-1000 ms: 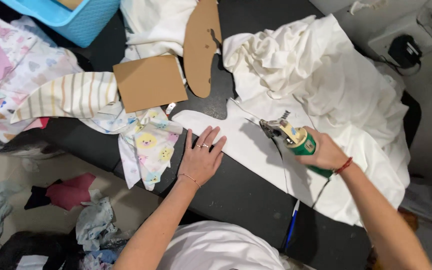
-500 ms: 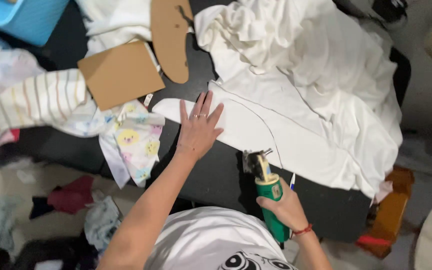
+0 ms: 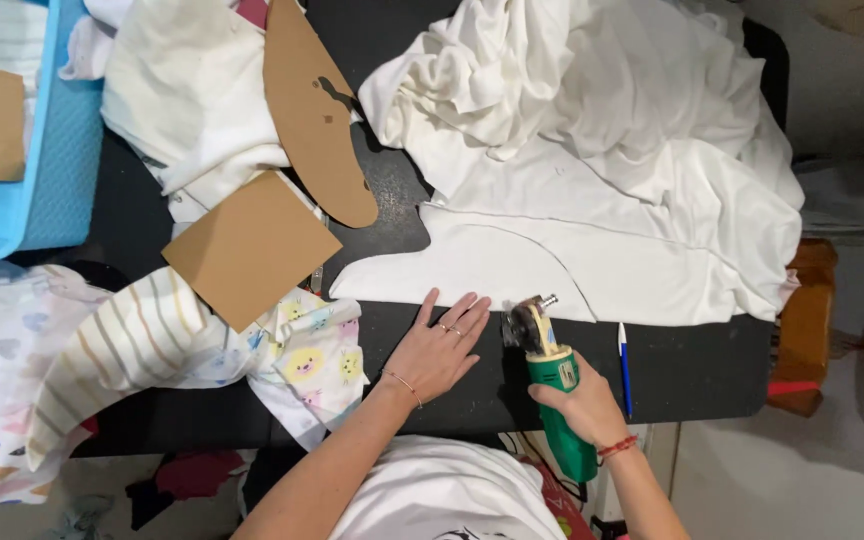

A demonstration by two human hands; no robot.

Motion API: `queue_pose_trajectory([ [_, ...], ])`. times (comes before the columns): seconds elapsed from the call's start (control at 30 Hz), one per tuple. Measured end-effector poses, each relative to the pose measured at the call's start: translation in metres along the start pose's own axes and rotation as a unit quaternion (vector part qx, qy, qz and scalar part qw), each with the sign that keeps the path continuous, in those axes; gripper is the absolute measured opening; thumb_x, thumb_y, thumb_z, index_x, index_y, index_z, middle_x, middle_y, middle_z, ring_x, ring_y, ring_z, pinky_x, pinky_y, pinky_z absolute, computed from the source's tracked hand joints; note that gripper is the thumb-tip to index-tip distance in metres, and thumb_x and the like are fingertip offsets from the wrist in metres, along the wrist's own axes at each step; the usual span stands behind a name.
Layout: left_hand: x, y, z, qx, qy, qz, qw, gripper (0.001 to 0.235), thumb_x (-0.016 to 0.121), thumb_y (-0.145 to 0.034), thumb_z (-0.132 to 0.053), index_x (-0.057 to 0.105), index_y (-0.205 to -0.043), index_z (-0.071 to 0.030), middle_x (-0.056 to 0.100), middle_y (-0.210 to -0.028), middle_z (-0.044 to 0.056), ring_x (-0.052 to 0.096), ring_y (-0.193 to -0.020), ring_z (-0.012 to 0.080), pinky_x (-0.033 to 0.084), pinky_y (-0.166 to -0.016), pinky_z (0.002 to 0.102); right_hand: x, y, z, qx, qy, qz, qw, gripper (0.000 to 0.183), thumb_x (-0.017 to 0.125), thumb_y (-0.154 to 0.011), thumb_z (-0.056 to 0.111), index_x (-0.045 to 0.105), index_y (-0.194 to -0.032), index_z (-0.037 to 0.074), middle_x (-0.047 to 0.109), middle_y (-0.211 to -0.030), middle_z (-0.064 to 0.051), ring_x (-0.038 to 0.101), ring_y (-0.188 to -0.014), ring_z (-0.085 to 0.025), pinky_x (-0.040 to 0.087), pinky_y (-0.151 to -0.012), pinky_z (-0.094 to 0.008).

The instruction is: Tracing patterns onto fabric with a pen and cutting them out using an electric rotary cutter

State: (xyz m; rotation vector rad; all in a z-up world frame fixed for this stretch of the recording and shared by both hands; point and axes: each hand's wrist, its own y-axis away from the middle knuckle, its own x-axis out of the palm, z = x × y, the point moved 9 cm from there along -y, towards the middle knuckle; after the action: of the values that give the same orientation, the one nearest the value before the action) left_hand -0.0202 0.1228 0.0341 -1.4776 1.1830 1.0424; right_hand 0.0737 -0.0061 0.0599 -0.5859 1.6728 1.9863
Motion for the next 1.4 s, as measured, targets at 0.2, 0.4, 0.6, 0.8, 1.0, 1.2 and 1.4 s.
queue_pose_trajectory([
  [0.2, 0.003, 0.002, 0.001, -0.011, 0.090, -0.041, 0.995, 0.052, 0.033, -0.087, -0.034, 0.026, -0.131, -0.007, 0.016, -0.142, 0.008, 0.016, -0.130, 0.0222, 0.012, -0.104, 0.053, -0.008, -0.002, 0.004, -0.023, -0.025, -0.030, 0.999, 0.049, 0.076, -0.051, 0.034, 0.056, -0.086, 0.008, 0.062, -0.080, -0.019, 0.059, -0.084, -0.034, 0.044, -0.069, -0.040],
  [0.4, -0.006, -0.002, 0.007, -0.038, 0.107, -0.078, 0.990, 0.051, 0.040, -0.085, -0.031, 0.031, -0.129, -0.008, 0.028, -0.136, 0.009, 0.026, -0.126, 0.0221, 0.018, -0.102, 0.053, -0.004, -0.006, -0.015, -0.012, -0.019, -0.026, 0.999, 0.051, 0.077, -0.050, 0.035, 0.056, -0.088, 0.009, 0.063, -0.080, -0.018, 0.059, -0.084, -0.034, 0.044, -0.067, -0.042],
  [0.6, 0.003, -0.013, 0.009, -0.065, 0.104, -0.118, 0.985, 0.041, 0.042, -0.085, -0.027, 0.039, -0.123, -0.012, 0.036, -0.128, 0.007, 0.035, -0.118, 0.0196, 0.024, -0.098, 0.048, -0.004, 0.000, -0.002, -0.003, -0.030, -0.024, 0.999, 0.052, 0.075, -0.052, 0.037, 0.053, -0.088, 0.007, 0.061, -0.082, -0.020, 0.057, -0.087, -0.035, 0.042, -0.068, -0.042],
  [0.8, 0.000, -0.012, 0.010, -0.070, 0.108, -0.128, 0.983, 0.033, 0.043, -0.086, -0.026, 0.044, -0.117, -0.014, 0.041, -0.118, 0.007, 0.039, -0.112, 0.0196, 0.025, -0.098, 0.046, -0.010, -0.008, 0.002, -0.029, -0.018, -0.015, 0.999, 0.050, 0.075, -0.053, 0.034, 0.054, -0.088, 0.007, 0.061, -0.082, -0.019, 0.058, -0.085, -0.034, 0.043, -0.069, -0.042],
  [1.0, -0.001, -0.012, 0.011, -0.084, 0.108, -0.131, 0.982, 0.029, 0.045, -0.085, -0.028, 0.048, -0.112, -0.017, 0.044, -0.111, 0.006, 0.041, -0.106, 0.0183, 0.026, -0.098, 0.045, -0.013, -0.014, 0.008, -0.030, 0.011, -0.015, 0.999, 0.054, 0.076, -0.050, 0.037, 0.054, -0.090, 0.008, 0.061, -0.082, -0.017, 0.058, -0.086, -0.032, 0.044, -0.071, -0.040],
  [1.2, -0.001, -0.012, 0.012, -0.089, 0.107, -0.129, 0.982, 0.029, 0.047, -0.085, -0.029, 0.048, -0.112, -0.018, 0.043, -0.110, 0.006, 0.041, -0.106, 0.0188, 0.025, -0.098, 0.044, -0.020, -0.014, 0.024, -0.053, 0.038, -0.009, 0.998, 0.054, 0.074, -0.052, 0.035, 0.055, -0.093, 0.007, 0.061, -0.087, -0.020, 0.057, -0.091, -0.037, 0.043, -0.074, -0.043],
  [1.4, -0.002, -0.011, 0.013, -0.090, 0.108, -0.138, 0.980, 0.028, 0.045, -0.086, -0.030, 0.048, -0.111, -0.019, 0.043, -0.110, 0.007, 0.041, -0.106, 0.0189, 0.026, -0.098, 0.044, -0.029, -0.028, 0.034, -0.081, 0.092, 0.001, 0.992, 0.065, 0.075, -0.049, 0.040, 0.053, -0.101, 0.006, 0.060, -0.095, -0.023, 0.054, -0.098, -0.040, 0.042, -0.080, -0.044],
])
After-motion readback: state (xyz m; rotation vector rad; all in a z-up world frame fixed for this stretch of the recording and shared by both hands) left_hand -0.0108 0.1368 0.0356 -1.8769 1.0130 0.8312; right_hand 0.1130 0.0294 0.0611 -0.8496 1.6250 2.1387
